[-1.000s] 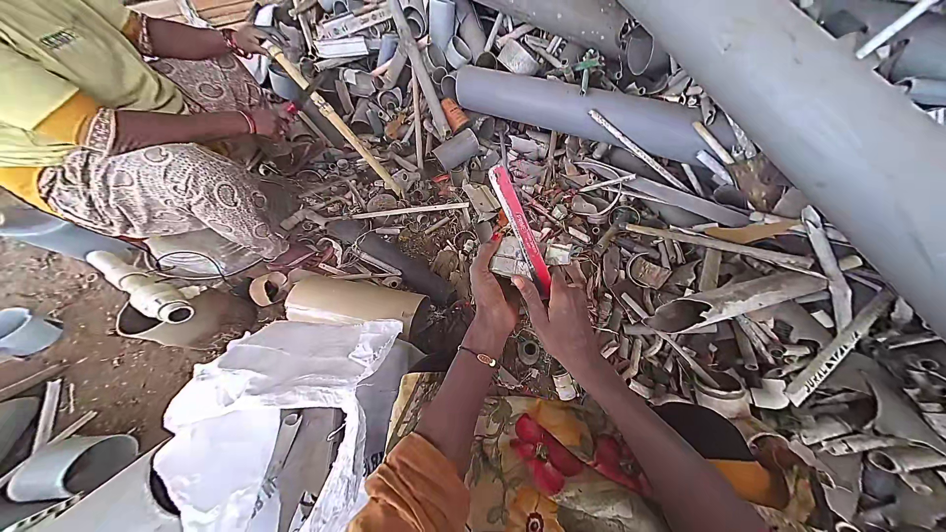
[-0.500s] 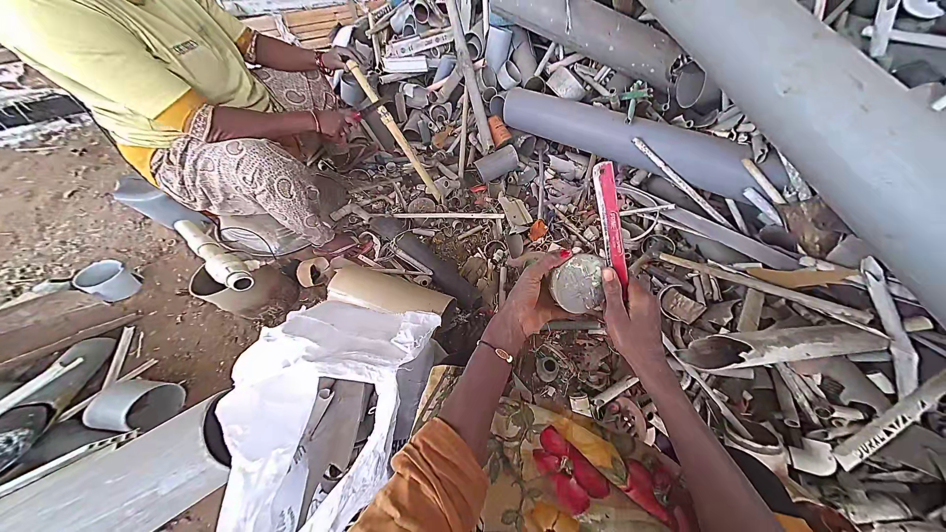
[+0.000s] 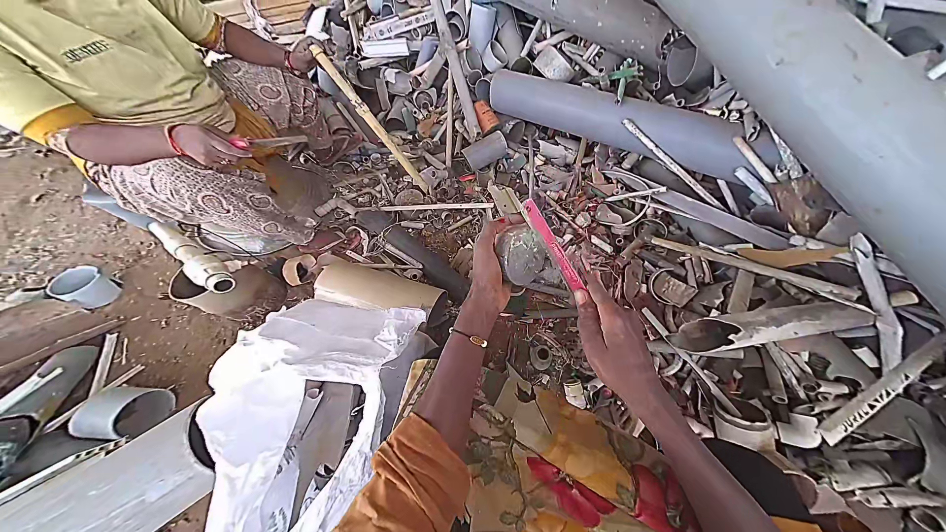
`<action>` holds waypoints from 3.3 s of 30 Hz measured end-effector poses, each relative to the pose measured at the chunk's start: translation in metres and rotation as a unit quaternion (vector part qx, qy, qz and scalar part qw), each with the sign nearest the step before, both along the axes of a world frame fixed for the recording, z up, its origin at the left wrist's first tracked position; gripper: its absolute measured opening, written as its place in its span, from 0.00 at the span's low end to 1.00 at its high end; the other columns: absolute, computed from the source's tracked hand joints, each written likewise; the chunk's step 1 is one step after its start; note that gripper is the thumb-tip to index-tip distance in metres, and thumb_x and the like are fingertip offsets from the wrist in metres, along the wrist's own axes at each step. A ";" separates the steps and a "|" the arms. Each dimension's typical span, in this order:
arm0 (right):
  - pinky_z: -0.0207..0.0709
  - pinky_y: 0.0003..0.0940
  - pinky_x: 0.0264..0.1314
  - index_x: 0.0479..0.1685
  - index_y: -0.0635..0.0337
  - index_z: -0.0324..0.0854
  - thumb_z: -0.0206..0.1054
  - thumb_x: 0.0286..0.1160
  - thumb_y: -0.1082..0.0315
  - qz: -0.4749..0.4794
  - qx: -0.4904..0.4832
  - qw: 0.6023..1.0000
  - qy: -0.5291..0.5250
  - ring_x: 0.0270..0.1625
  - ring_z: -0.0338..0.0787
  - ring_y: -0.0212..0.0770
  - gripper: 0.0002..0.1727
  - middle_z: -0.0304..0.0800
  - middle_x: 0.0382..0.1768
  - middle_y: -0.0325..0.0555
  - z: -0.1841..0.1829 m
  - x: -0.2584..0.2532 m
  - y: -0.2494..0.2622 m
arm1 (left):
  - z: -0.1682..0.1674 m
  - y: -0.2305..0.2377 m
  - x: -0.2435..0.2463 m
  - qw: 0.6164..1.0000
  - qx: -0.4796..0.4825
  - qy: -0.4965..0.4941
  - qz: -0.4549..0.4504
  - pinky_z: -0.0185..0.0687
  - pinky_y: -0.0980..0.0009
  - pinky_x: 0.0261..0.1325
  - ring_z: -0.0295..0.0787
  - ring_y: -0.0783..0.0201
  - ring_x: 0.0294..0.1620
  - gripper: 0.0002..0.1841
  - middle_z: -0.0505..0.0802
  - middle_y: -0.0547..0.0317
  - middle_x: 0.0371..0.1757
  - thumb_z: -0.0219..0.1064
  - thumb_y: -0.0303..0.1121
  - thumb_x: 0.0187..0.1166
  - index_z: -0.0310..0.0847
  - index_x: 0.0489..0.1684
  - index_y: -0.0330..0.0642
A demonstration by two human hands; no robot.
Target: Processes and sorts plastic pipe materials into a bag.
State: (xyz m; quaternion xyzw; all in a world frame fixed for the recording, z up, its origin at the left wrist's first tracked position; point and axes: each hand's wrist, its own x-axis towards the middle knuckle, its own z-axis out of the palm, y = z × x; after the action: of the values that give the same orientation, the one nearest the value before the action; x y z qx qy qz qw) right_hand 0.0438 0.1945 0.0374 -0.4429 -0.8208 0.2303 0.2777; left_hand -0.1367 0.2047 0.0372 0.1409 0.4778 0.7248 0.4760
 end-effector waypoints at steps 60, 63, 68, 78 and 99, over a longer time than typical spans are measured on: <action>0.72 0.50 0.20 0.31 0.65 0.86 0.48 0.90 0.47 0.098 0.193 0.973 -0.081 0.19 0.85 0.55 0.32 0.80 0.14 0.53 0.002 0.047 0.031 | 0.000 -0.027 -0.046 0.960 -0.031 0.005 -0.278 0.91 0.64 0.39 0.94 0.62 0.36 0.44 0.95 0.53 0.39 0.30 0.69 0.86 0.90 0.52 0.44; 0.71 0.51 0.19 0.31 0.65 0.87 0.48 0.89 0.46 0.098 0.204 0.971 -0.079 0.17 0.84 0.56 0.33 0.79 0.12 0.54 0.006 0.047 0.033 | 0.002 -0.028 -0.052 0.962 -0.044 0.012 -0.271 0.91 0.64 0.40 0.94 0.61 0.38 0.44 0.95 0.53 0.39 0.29 0.67 0.87 0.90 0.51 0.44; 0.69 0.44 0.19 0.32 0.67 0.86 0.48 0.90 0.46 0.104 0.189 0.976 -0.019 0.15 0.79 0.48 0.33 0.77 0.12 0.51 -0.002 0.042 0.036 | 0.005 -0.034 -0.053 0.966 -0.048 0.014 -0.255 0.91 0.65 0.38 0.94 0.62 0.36 0.43 0.95 0.54 0.36 0.31 0.68 0.86 0.89 0.47 0.45; 0.72 0.52 0.19 0.33 0.67 0.88 0.49 0.88 0.46 0.113 0.183 0.975 -0.055 0.17 0.84 0.56 0.34 0.79 0.13 0.55 -0.004 0.029 0.031 | 0.004 -0.039 -0.063 0.965 -0.068 0.029 -0.253 0.90 0.64 0.41 0.93 0.61 0.37 0.41 0.94 0.53 0.38 0.33 0.67 0.87 0.89 0.49 0.43; 0.69 0.40 0.20 0.32 0.66 0.86 0.50 0.90 0.45 0.125 0.145 0.981 -0.001 0.16 0.79 0.42 0.33 0.76 0.12 0.47 -0.012 0.018 0.034 | 0.003 -0.040 -0.065 0.965 -0.058 0.011 -0.255 0.90 0.66 0.36 0.93 0.62 0.34 0.43 0.94 0.54 0.35 0.33 0.69 0.85 0.89 0.45 0.44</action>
State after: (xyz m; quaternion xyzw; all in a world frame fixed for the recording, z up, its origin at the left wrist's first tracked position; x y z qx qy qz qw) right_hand 0.0622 0.2288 0.0249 -0.2918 -0.8947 0.1410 0.3074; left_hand -0.2015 0.1645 0.0403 0.2382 0.4728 0.5488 0.6469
